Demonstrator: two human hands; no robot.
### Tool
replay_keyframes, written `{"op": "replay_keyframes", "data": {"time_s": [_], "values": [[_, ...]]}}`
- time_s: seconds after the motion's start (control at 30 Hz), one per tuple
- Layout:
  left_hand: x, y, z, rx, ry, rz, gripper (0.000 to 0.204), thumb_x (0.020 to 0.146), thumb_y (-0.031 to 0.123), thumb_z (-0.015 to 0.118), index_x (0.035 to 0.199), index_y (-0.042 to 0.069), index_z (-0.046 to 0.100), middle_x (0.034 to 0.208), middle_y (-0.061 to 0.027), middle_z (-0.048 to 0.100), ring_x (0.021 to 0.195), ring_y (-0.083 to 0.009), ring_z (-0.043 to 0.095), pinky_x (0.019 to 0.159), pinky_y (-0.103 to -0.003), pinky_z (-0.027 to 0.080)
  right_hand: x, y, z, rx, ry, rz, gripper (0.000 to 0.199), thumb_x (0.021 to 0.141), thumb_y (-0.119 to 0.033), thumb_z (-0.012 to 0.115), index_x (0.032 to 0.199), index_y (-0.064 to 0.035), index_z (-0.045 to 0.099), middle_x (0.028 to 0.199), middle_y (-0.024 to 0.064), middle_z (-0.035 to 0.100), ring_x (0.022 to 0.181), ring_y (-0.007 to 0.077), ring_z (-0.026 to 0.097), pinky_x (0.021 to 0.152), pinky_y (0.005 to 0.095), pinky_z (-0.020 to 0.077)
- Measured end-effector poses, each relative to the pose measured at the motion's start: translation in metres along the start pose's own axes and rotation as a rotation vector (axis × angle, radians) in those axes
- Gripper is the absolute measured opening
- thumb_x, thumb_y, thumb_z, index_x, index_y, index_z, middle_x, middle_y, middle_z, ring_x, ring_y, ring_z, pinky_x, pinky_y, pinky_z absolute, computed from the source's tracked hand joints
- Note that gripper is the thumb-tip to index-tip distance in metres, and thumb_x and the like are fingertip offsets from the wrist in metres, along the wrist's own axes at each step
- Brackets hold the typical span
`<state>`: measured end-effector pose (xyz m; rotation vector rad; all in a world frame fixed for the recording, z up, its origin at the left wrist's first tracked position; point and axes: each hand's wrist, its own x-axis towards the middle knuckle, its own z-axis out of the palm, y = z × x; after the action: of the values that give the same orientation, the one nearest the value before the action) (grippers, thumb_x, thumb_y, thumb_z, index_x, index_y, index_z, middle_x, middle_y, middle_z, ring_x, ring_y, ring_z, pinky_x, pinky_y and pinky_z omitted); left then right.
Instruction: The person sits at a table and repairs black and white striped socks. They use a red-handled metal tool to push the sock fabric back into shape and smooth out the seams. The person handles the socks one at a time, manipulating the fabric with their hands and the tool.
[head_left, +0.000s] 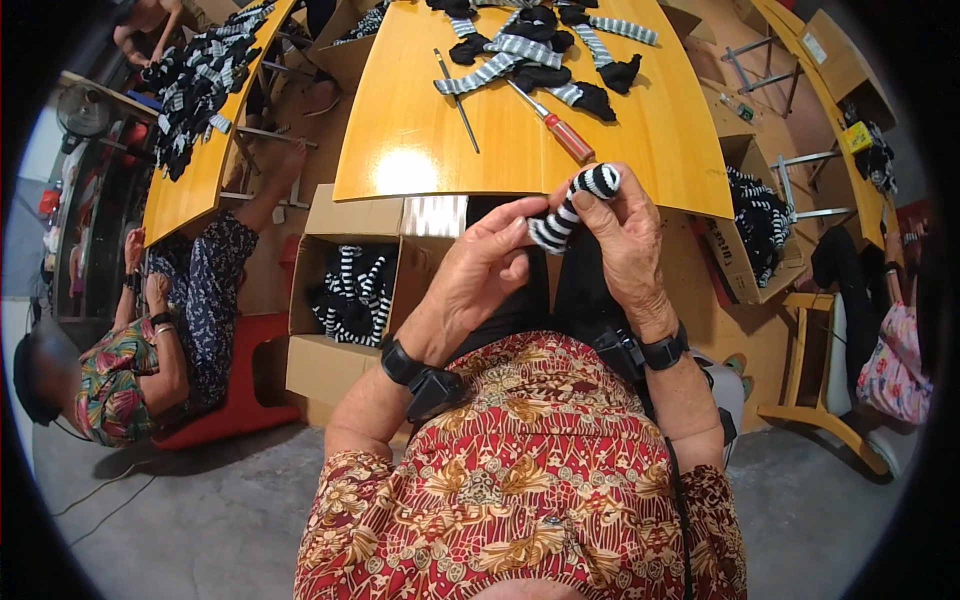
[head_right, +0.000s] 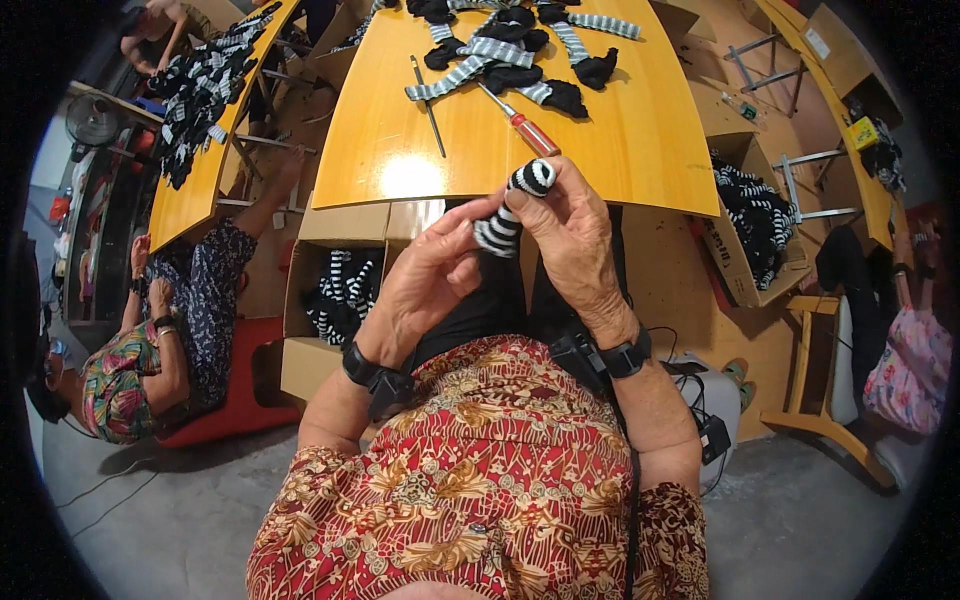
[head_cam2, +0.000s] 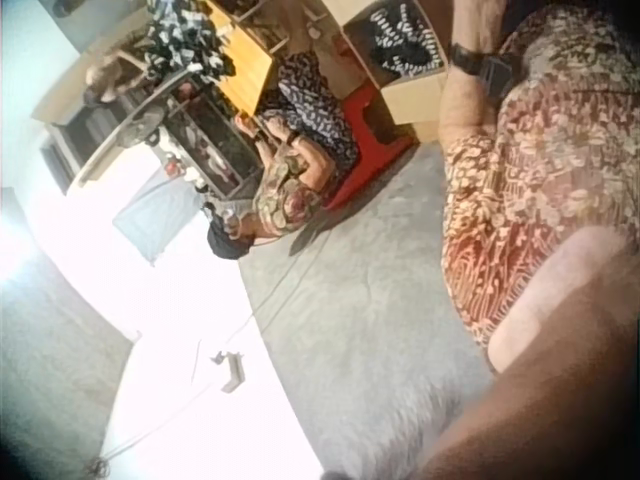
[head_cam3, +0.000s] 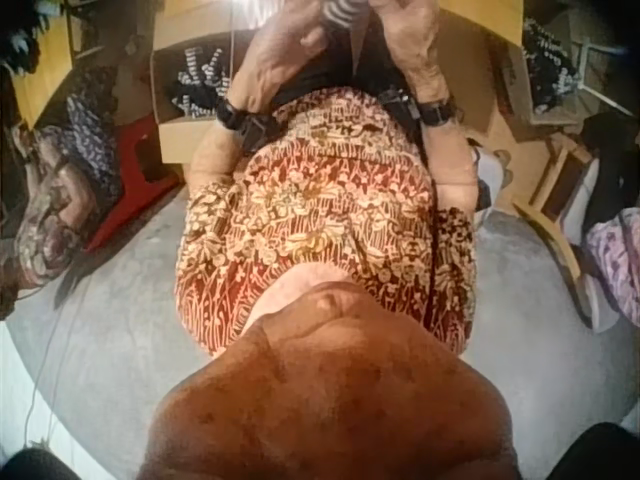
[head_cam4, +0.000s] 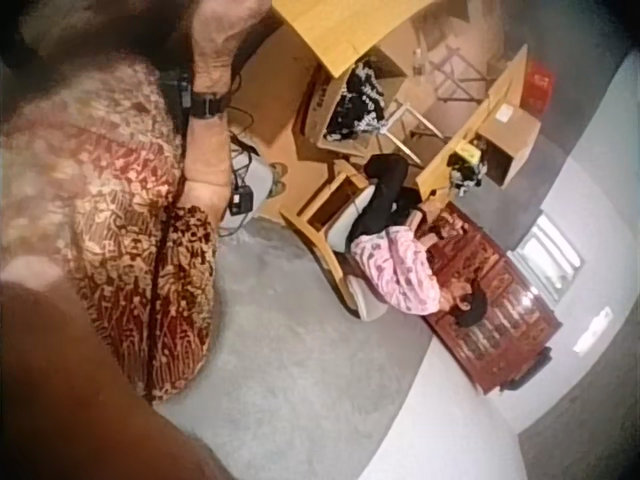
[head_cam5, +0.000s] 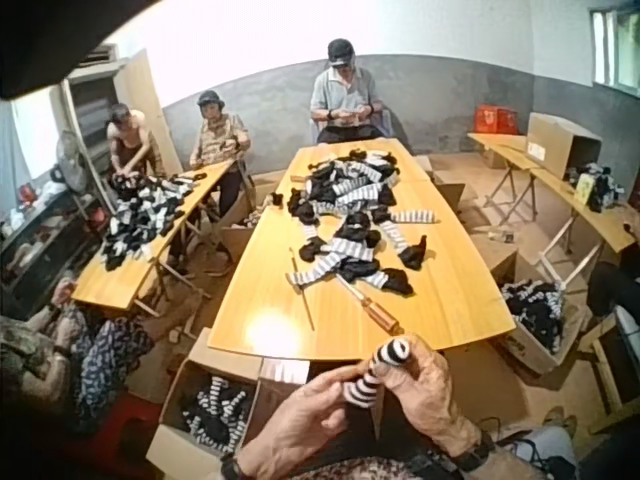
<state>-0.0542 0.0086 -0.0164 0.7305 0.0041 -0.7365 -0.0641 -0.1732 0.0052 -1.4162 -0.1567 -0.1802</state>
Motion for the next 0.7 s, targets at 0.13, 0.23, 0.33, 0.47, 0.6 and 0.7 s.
{"op": "replay_keyframes", "data": {"time_s": [0.13,0.23,0.33,0.47,0.6,0.7], "values": [[-0.007,0.003,0.012,0.661,0.125,0.475,0.046,0.095,0.024,0.059,0.136,0.003,0.048,0.118,-0.0064,0.062,0.096,-0.0107,0.06,0.084,-0.023,0.048,-0.003,-0.002,0.007,-0.138,-0.144,0.156,0.018,0.089,-0.013,0.068,0.1,-0.0024,0.061,0.081,-0.0015,0.06,0.073,0.0039,0.054,0.064,0.0211,0.047],[0.0,-0.001,0.014,0.557,0.071,0.424,0.043,0.097,0.025,0.056,0.133,0.002,0.051,0.12,-0.008,0.062,0.107,-0.0132,0.058,0.092,-0.028,0.046,-0.007,0.006,0.024,-0.244,-0.126,0.039,0.02,0.087,-0.014,0.068,0.099,-0.0002,0.061,0.074,-0.0004,0.058,0.067,0.0054,0.054,0.062,0.0229,0.0461],[0.005,-0.001,0.005,0.371,0.125,0.434,0.032,0.098,0.024,0.054,0.121,0.002,0.058,0.118,-0.0116,0.063,0.105,-0.0158,0.061,0.091,-0.029,0.049,-0.01,0.011,0.021,-0.163,-0.226,0.208,0.015,0.088,-0.013,0.066,0.098,-0.0012,0.062,0.072,0.0003,0.059,0.068,0.0076,0.055,0.062,0.0233,0.0461],[0.007,0.017,-0.015,0.119,0.169,0.43,0.028,0.099,0.024,0.052,0.117,0.003,0.056,0.112,-0.0153,0.065,0.097,-0.0194,0.065,0.078,-0.029,0.056,-0.008,0.005,0.008,-0.366,-0.302,0.114,0.014,0.085,-0.01,0.065,0.096,-0.0014,0.063,0.072,0.0048,0.061,0.069,0.0117,0.058,0.065,0.0271,0.0472],[0.013,0.025,-0.016,-0.067,0.244,0.445,0.03,0.099,0.024,0.053,0.118,0.002,0.052,0.094,-0.0097,0.063,0.086,-0.0197,0.066,0.064,-0.023,0.057,0.047,0.012,-0.02,-1.0,-0.024,-0.428,0.026,0.083,-0.018,0.067,0.104,-0.0038,0.063,0.096,0.0148,0.061,0.094,0.0328,0.055,0.083,0.0421,0.0462],[0.014,0.027,-0.02,-0.188,0.285,0.404,0.028,0.098,0.022,0.054,0.117,0.002,0.051,0.086,-0.0077,0.059,0.081,-0.0181,0.065,0.065,-0.025,0.059,0.07,0.036,-0.028,-1.206,-0.042,-0.396,0.03,0.084,-0.016,0.064,0.112,-0.0052,0.059,0.099,0.0154,0.056,0.094,0.0337,0.053,0.083,0.0437,0.0463]]}}
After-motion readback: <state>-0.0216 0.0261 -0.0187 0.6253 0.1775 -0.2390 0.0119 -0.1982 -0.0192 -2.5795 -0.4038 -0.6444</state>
